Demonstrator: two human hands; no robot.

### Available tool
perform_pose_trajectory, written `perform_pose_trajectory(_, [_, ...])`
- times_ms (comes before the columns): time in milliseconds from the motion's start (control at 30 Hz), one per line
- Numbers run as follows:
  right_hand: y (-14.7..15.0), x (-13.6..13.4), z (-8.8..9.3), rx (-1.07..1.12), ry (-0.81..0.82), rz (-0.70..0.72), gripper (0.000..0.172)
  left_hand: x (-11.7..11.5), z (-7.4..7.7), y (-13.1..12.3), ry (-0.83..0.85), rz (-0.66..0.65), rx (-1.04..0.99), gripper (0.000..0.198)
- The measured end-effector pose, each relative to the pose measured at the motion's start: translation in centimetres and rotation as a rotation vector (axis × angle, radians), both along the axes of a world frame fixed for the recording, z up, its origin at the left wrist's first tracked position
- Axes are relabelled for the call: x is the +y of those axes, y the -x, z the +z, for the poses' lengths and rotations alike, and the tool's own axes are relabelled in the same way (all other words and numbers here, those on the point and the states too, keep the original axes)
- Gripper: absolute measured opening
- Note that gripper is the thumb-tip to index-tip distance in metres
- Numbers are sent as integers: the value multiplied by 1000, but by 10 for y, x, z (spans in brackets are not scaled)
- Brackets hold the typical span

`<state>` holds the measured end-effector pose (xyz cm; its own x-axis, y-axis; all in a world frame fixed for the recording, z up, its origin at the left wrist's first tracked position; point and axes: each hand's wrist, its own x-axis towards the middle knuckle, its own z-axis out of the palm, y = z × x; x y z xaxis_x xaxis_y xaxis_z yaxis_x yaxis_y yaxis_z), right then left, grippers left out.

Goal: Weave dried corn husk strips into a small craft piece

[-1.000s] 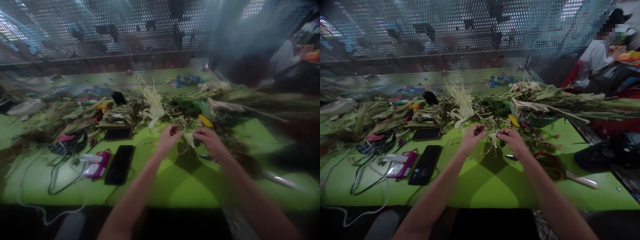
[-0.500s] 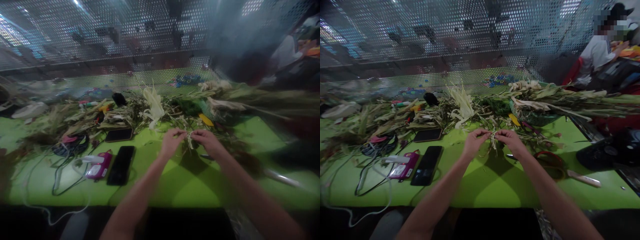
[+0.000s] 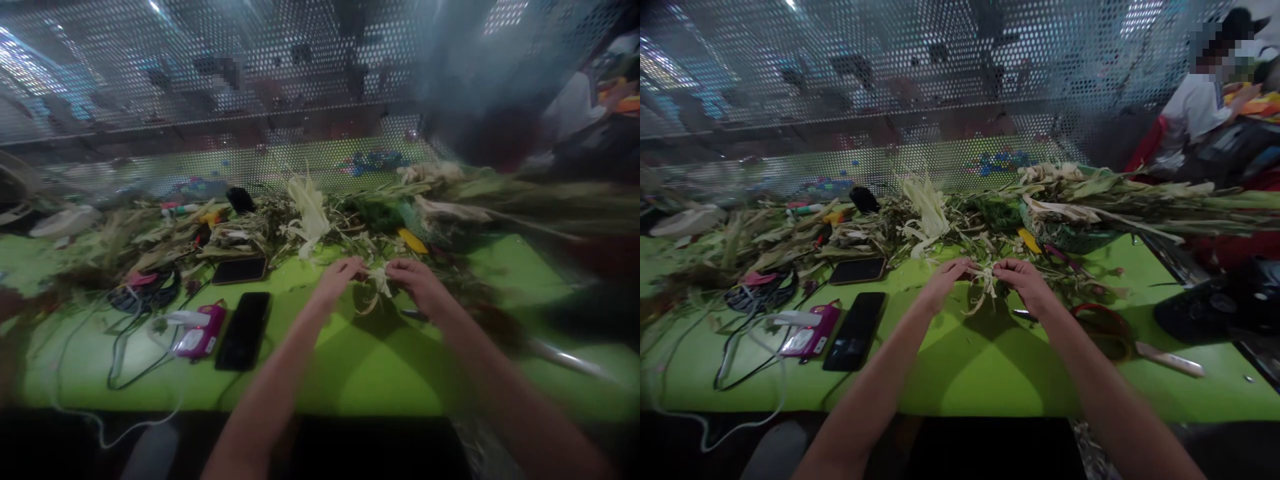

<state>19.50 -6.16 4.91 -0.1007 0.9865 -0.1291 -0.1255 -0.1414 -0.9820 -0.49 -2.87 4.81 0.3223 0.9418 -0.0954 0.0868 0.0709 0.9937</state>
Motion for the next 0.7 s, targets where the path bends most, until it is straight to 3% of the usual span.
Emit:
perform_pose_trajectory(200, [2,-2,3,-26,-29,19,23,-2,6,1,-22,-117,24,24])
perform_pose_trajectory(700, [2,1,-1,-31,-26,27,25,-8,-2,-17,-108,58,-60,20])
